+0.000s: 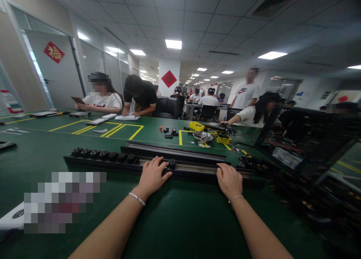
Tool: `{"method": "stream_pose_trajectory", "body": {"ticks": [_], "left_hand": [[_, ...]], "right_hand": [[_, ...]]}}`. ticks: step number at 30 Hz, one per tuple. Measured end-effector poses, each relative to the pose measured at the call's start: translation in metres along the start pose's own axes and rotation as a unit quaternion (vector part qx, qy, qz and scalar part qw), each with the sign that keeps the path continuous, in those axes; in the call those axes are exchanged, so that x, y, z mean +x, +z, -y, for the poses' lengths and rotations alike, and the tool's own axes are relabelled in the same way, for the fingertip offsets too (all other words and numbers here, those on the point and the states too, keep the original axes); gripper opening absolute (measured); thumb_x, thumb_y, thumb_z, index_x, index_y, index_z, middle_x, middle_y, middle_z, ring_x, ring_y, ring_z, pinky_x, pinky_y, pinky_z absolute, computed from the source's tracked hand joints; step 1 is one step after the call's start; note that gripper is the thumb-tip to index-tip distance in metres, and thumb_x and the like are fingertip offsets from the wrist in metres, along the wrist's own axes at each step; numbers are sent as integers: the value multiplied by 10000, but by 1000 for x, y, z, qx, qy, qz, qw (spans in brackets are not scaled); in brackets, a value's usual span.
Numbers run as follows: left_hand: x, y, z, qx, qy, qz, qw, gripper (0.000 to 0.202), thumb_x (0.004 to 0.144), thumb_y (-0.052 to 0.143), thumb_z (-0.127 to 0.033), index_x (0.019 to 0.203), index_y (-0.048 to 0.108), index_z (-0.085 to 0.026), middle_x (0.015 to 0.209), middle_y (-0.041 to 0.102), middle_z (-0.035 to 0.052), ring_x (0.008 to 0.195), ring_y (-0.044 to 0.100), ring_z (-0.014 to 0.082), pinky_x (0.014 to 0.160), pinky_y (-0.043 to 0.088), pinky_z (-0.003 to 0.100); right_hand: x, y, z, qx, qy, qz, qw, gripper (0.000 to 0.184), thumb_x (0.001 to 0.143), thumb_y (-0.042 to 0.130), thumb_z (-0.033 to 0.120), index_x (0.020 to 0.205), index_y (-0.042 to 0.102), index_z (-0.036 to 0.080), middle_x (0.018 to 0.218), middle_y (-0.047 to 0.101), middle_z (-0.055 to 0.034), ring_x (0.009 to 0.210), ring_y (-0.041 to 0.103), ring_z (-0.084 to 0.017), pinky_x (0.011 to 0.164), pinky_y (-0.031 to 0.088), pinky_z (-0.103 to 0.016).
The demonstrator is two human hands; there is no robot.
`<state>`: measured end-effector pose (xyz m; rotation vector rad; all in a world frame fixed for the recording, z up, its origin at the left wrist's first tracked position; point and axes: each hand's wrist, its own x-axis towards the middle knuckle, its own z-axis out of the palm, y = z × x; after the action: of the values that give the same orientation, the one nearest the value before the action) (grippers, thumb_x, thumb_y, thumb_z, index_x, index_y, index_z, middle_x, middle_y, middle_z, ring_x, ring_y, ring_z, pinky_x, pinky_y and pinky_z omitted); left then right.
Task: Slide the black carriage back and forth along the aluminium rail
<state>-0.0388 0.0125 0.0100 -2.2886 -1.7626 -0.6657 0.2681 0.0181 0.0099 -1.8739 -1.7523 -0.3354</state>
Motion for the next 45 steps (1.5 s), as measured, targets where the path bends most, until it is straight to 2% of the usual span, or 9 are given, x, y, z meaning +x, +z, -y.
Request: {"method": "stream_pose_trajectory", "body": {"ticks": [3,6,9,13,16,20,29,38,45], "left_hand": [[0,0,0,1,0,0,1000,404,832,431,-528,1158,556,-325,1340,487,59,1288,356,270,974,311,484],[0,1,0,-1,-1,2,1000,408,829,432,-534,1165,555,-338,1337,487,59,1284,357,275,969,311,486],[0,1,0,-1,-1,-2,1000,399,822,450,-527,1167,557,-357,1333,486,58,1277,362,278,965,308,487],[0,0,-1,3,-1,-2,1000,398,813,468,-522,1180,549,-390,1330,484,51,1267,367,288,956,307,493],[0,0,-1,10,2,-2,1000,398,815,464,-524,1185,544,-400,1328,483,57,1265,369,288,952,305,495],[1,-1,-1,15,3,8,1000,406,815,463,-526,1193,537,-401,1332,478,61,1267,363,289,952,303,493],[1,-3,-2,7,2,8,1000,413,815,468,-517,1204,532,-394,1338,471,63,1271,353,291,960,293,501],[0,1,-1,10,11,2,1000,429,810,475,-515,1225,508,-410,1342,465,66,1270,349,298,958,284,505],[-1,3,0,11,10,-3,1000,456,812,464,-516,1245,493,-374,1345,462,68,1274,338,297,973,270,500]], "right_hand": [[-1,1,4,13,-12,-12,1000,383,888,304,299,1102,603,195,1160,611,-67,1089,507,-223,896,350,-397],[-3,4,16,43,-63,-13,997,375,891,312,298,1102,599,182,1147,611,-78,1092,502,-211,909,353,-372],[-8,6,37,76,-133,9,988,368,886,329,289,1122,586,176,1151,604,-84,1091,497,-197,925,349,-343],[-17,6,76,98,-191,72,974,361,869,365,278,1161,561,196,1170,596,-72,1086,496,-187,926,335,-329],[-20,6,105,101,-204,104,968,389,846,406,264,1219,513,253,1171,600,-32,1056,511,-178,907,320,-336],[-19,8,125,80,-163,120,976,350,819,436,258,1154,540,266,1072,641,-19,973,540,-179,877,300,-354],[-20,4,118,40,-231,145,961,367,828,428,248,1177,527,300,1093,621,-28,1022,505,-183,879,276,-343],[-17,2,118,32,-231,160,959,356,831,408,233,1163,523,291,1027,639,-28,984,522,-185,841,292,-336],[-15,2,114,43,-232,159,959,344,829,413,204,1142,542,269,1035,644,-32,992,536,-173,839,318,-307]]}}
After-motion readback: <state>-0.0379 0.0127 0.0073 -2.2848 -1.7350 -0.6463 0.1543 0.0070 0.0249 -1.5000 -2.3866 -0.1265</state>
